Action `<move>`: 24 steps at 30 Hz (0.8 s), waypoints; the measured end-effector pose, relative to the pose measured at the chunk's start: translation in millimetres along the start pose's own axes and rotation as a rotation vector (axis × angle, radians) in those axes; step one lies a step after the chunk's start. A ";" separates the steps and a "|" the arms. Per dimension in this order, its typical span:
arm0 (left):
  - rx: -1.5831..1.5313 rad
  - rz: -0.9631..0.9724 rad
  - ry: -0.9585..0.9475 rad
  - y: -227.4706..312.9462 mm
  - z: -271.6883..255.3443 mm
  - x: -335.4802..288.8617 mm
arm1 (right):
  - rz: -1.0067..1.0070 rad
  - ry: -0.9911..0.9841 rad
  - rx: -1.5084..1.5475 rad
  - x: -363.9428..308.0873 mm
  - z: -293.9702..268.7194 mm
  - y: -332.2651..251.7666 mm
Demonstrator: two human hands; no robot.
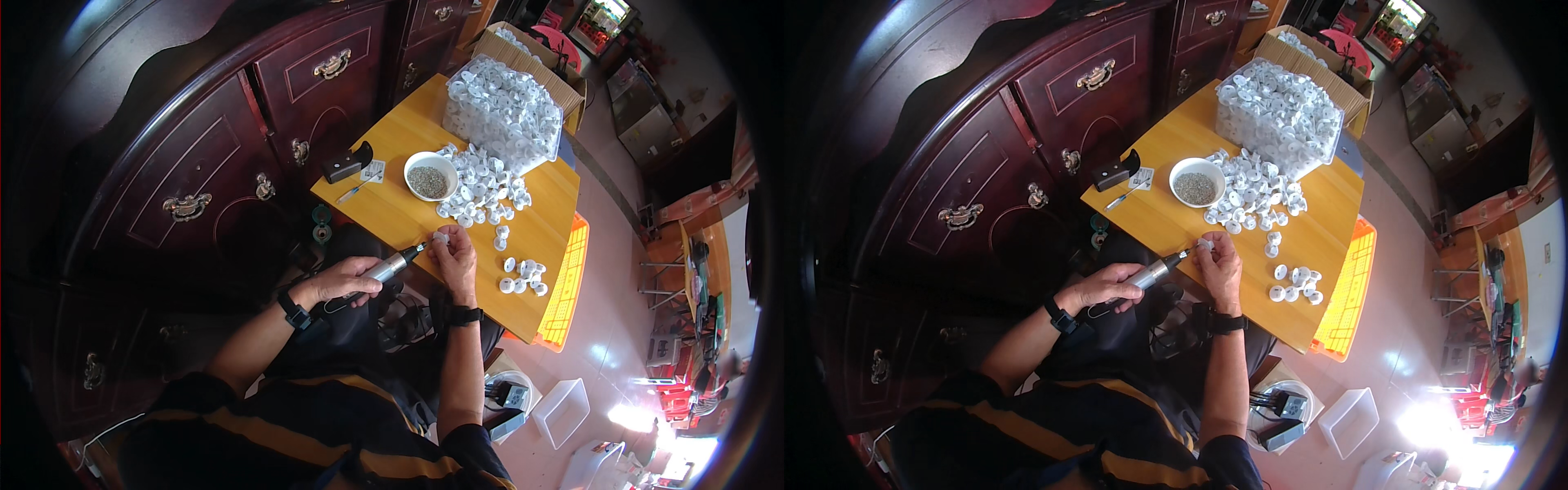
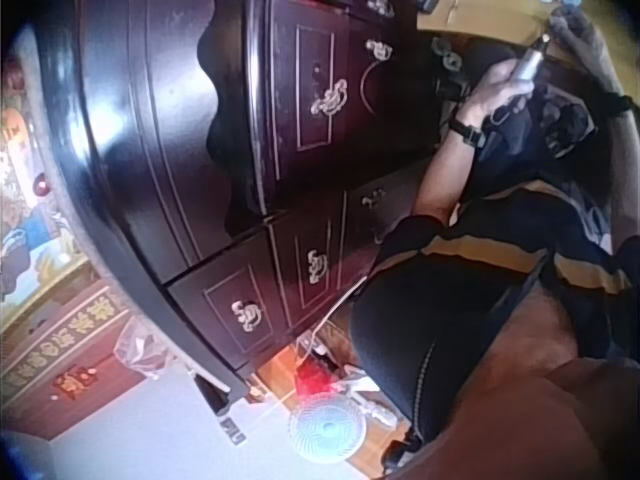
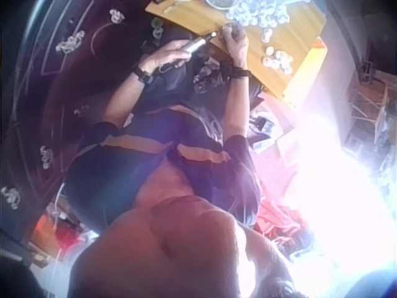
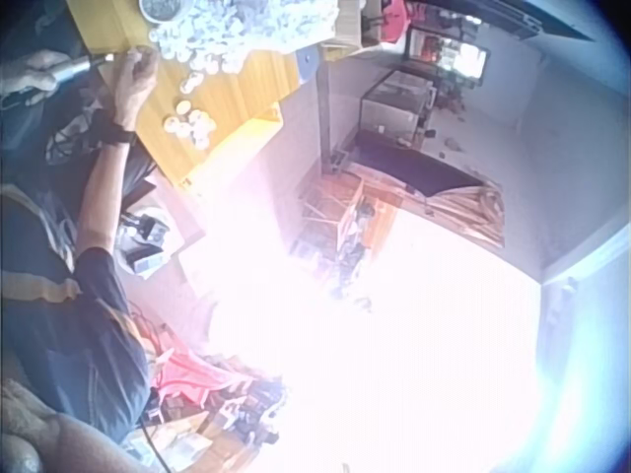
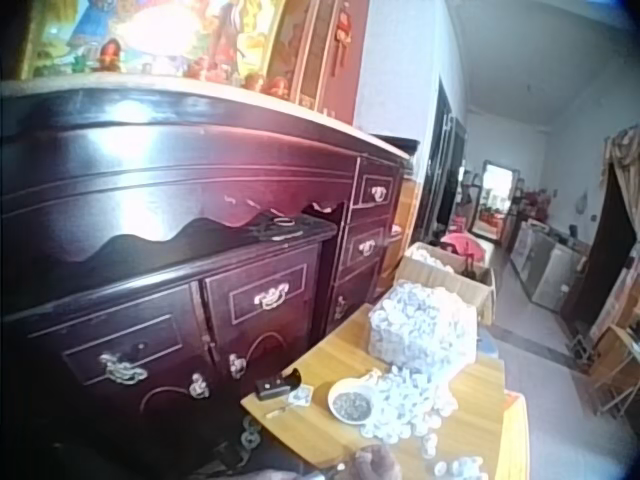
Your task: The recorder is assembling small white plastic components by inserting screws and fastening them using an electric screwdriver.
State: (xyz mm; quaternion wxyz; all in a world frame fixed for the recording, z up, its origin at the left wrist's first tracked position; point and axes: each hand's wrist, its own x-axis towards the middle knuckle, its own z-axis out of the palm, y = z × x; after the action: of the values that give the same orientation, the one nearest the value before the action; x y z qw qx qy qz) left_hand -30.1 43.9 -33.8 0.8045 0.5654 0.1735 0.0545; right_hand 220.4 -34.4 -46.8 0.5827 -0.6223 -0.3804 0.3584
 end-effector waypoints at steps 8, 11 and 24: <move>-0.023 -0.006 -0.003 0.0 0.4 0.1 | -0.030 -0.002 -0.017 -1.3 -0.7 3.5; -0.034 -0.012 -0.002 -0.6 -0.2 0.4 | -0.055 -0.014 -0.032 -1.2 -1.7 5.6; -0.060 0.006 -0.007 -3.1 -1.2 0.9 | -0.102 -0.041 -0.007 0.0 -0.2 8.8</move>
State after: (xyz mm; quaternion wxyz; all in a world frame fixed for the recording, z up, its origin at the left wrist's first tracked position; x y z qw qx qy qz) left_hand -30.0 44.1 -37.3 0.8215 0.5417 0.1675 0.0601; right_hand 221.0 -34.8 -55.6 0.5900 -0.5969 -0.4247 0.3396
